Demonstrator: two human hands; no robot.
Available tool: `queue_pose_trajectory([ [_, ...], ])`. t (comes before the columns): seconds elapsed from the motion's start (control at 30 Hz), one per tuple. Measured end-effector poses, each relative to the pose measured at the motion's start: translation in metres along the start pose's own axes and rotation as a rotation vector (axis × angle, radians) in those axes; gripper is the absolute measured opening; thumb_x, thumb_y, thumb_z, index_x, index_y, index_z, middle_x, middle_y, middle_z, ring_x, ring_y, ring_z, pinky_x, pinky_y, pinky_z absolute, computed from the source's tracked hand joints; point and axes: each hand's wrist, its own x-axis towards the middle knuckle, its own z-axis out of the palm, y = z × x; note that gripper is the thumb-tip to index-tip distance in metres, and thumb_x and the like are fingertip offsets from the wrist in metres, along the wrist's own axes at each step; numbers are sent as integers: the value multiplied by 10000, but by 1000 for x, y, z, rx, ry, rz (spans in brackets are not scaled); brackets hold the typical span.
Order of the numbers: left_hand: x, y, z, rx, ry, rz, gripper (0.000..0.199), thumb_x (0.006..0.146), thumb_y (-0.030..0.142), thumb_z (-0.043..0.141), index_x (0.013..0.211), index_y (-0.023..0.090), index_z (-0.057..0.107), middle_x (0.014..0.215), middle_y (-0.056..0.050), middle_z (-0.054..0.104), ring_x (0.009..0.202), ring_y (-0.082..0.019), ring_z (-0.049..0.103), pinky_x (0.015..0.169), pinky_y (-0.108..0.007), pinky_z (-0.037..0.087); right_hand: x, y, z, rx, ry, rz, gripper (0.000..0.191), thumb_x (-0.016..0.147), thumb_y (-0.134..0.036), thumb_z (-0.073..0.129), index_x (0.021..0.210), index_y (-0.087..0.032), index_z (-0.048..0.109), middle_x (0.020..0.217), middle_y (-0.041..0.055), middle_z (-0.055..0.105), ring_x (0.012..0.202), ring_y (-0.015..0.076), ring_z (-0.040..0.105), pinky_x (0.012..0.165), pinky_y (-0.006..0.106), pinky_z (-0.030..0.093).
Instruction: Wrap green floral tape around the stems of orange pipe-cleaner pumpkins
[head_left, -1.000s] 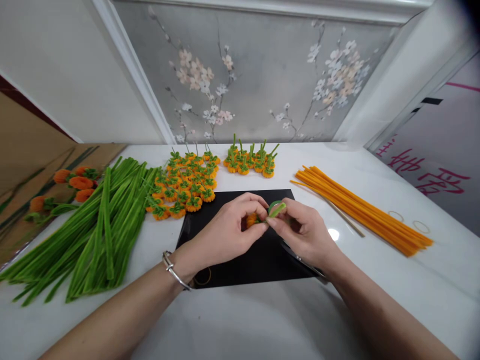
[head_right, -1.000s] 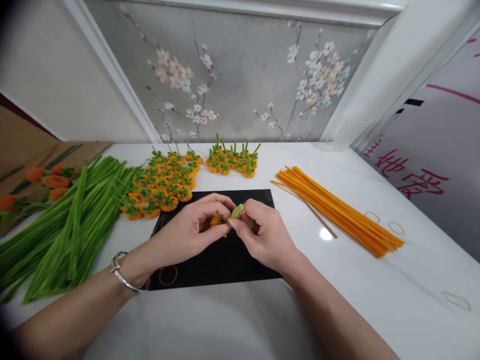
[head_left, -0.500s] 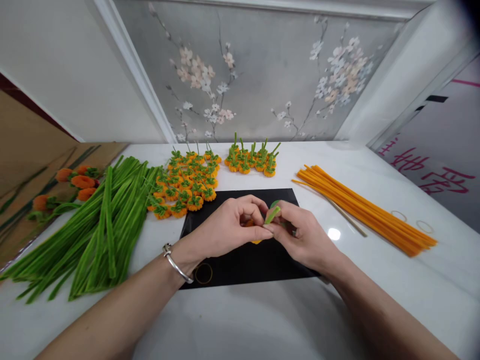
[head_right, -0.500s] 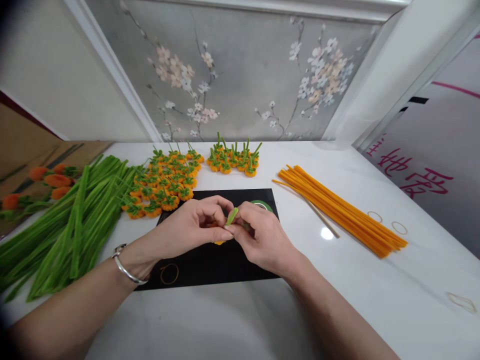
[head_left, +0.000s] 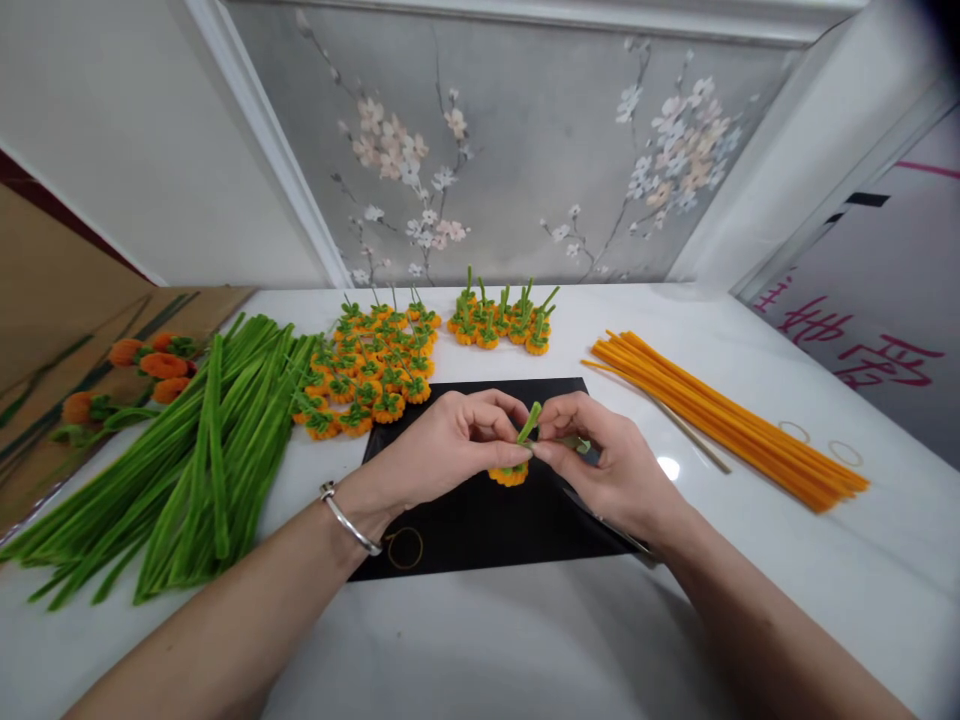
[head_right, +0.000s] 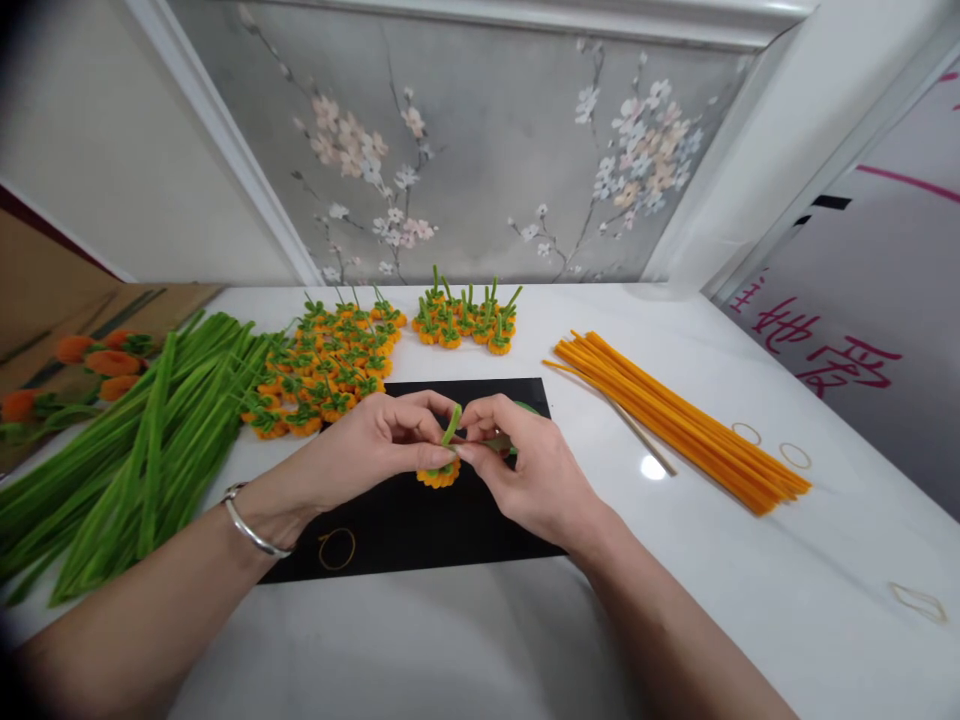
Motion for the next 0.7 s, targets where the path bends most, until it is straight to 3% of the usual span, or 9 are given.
queue_pose_trajectory([
  [0.3, -1, 4, 1, 18, 9, 23, 179, 771, 192, 630, 601, 136, 631, 988, -28, 588, 807, -130, 566, 741, -269, 424, 1, 2, 0, 84, -6, 66, 146, 836, -169, 595, 942, -229, 516, 758, -34, 593, 677, 99, 571, 623, 205, 454],
  [0.5, -1, 2, 3, 170, 16, 65, 240, 841, 226, 559, 626, 136, 617, 1034, -31, 599, 767, -121, 568, 677, -260, 421, 1, 4, 2, 109, -66, 54, 165, 873, -154, 520, 1022, -225, 515, 825, -14, 606, 739, 107, 583, 659, 213, 462],
  [0.7, 1, 2, 6, 242, 5, 77, 269, 870, 198, 509, 639, 134, 631, 1039, -35, 605, 736, -109, 563, 645, -253, 413, 4, 4, 7, 161, -31, 137, 275, 828, -238, 614, 1087, -207, 527, 794, -6, 629, 709, 123, 595, 644, 233, 477],
])
